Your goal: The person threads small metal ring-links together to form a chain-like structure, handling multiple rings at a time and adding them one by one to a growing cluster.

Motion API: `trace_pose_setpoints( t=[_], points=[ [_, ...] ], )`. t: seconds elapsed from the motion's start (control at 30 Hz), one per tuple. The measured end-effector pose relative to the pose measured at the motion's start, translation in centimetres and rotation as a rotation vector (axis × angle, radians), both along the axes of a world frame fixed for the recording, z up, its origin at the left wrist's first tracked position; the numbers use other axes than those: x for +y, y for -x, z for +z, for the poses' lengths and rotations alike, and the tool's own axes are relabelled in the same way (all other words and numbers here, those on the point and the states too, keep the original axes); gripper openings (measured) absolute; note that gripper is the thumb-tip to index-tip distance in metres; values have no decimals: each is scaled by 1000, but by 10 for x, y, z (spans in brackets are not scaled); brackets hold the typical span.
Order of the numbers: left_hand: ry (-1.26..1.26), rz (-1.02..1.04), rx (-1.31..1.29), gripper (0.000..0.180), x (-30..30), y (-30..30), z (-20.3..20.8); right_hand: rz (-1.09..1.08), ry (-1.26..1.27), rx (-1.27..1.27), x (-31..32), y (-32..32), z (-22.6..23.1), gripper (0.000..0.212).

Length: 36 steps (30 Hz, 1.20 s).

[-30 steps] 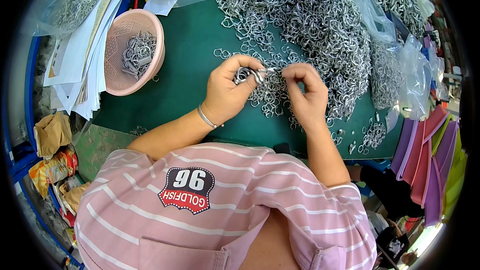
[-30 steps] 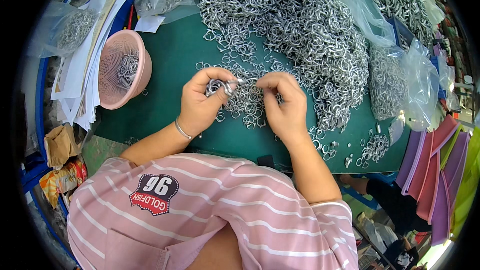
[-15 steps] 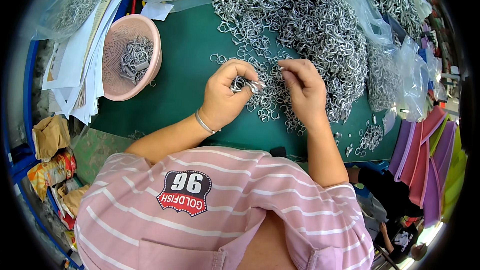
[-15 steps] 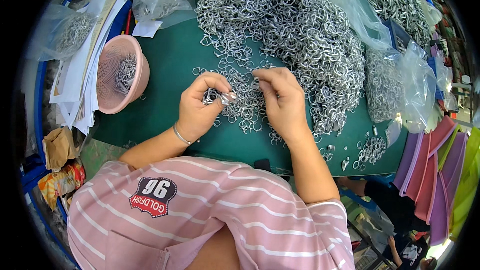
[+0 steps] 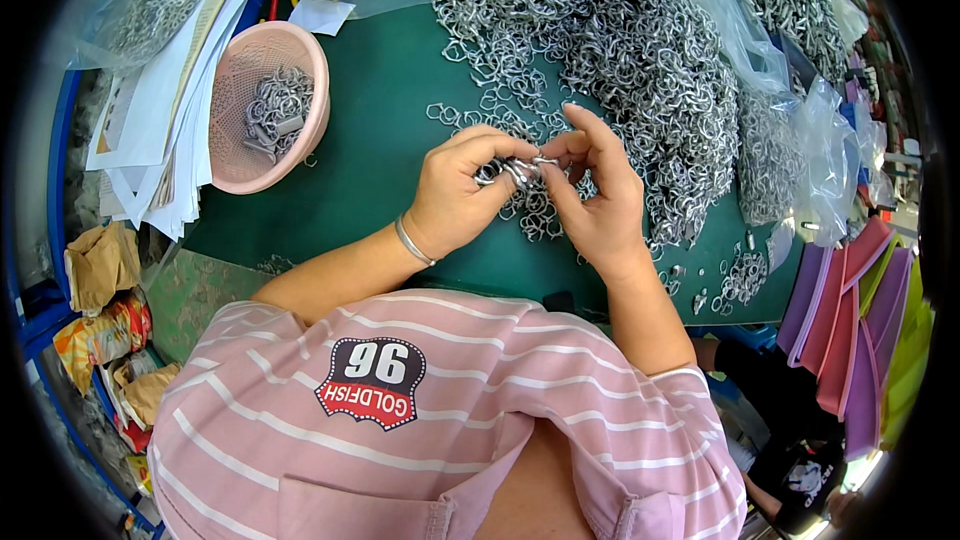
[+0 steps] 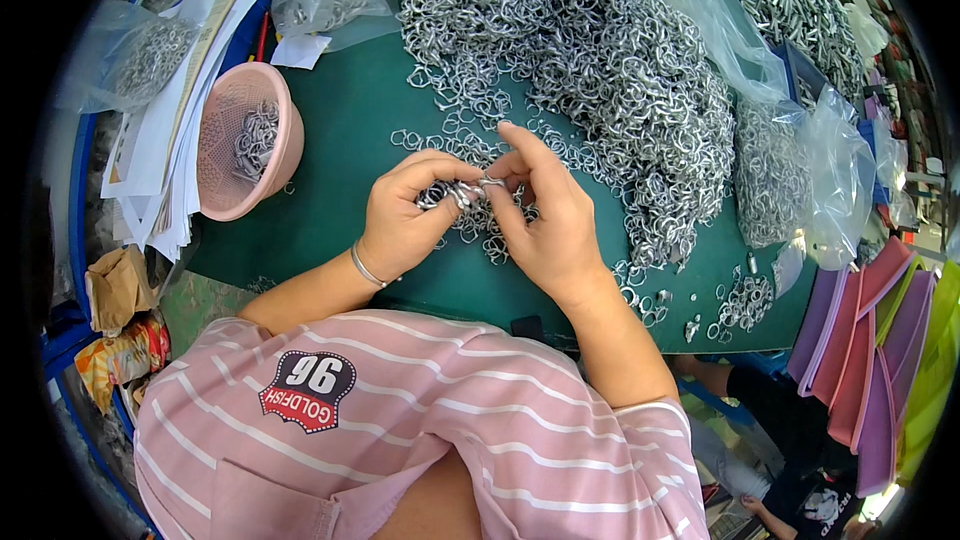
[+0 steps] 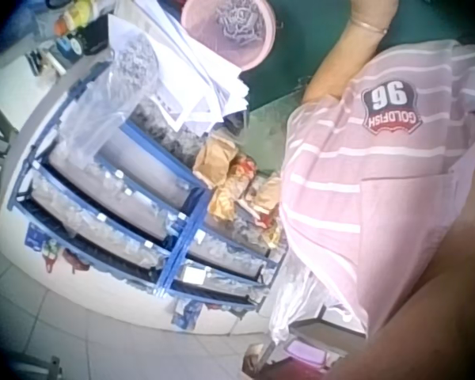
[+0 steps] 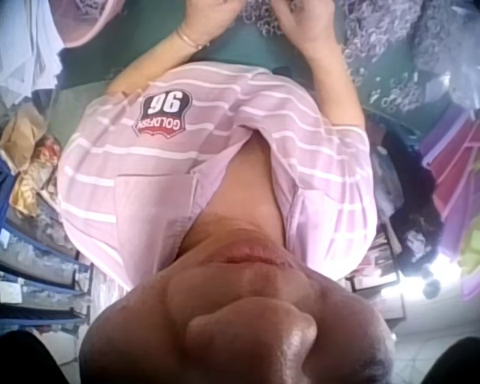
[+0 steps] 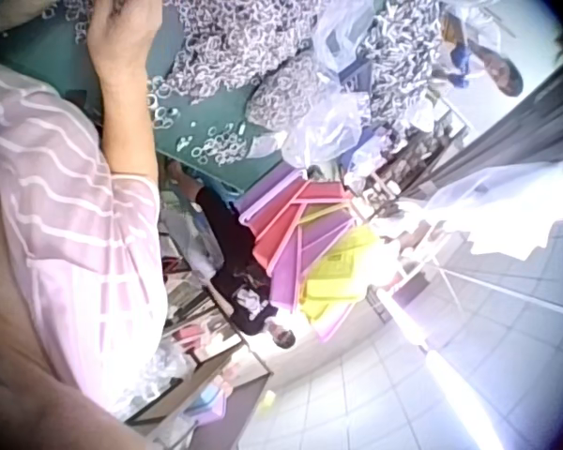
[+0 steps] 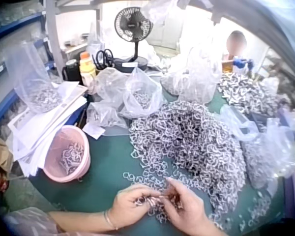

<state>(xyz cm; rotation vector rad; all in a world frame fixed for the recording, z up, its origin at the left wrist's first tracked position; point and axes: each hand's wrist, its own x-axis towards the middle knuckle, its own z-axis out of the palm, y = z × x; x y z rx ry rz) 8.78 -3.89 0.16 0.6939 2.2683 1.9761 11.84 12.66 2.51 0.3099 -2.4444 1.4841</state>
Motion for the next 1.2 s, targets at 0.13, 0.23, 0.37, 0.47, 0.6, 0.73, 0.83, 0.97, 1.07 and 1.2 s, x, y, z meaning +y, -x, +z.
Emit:
trace_pose_setpoints(
  t=[0.13, 0.23, 0.37, 0.47, 0.6, 0.73, 0.83, 0.97, 1.07, 1.2],
  points=[
    [-2, -5, 13, 16, 0, 2, -2, -43, 244, -23, -3, -2, -9, 56],
    [-79, -17, -16, 13, 0, 0, -5, -34, 375, -56, -5, -1, -9, 49],
    [-245, 19, -130, 15, 0, 0, -12, -1, 103, -214, 5, -5, -9, 27],
    [-489, 113, -352, 25, 1, 4, -9, -67, -222, -77, 9, 6, -15, 11],
    [-428, 200, -452, 23, 1, 8, 1, -103, -433, 25, 1, 22, -23, 12],
    [-375, 152, -445, 16, -1, 4, -2, -76, -343, 113, 6, 30, -30, 8],
    [-374, 76, -371, 13, -2, 4, -5, -91, 43, -213, 12, 23, -19, 7],
    [-280, 95, -207, 16, -2, 2, -10, -67, 426, -429, 15, 14, -12, 9],
    [-221, 46, -104, 17, -5, 3, -7, -64, 541, -444, 17, 10, -10, 10],
    [-205, -36, 73, 16, -4, 6, -13, -23, 521, -369, 11, 4, -8, 11]
  ],
)
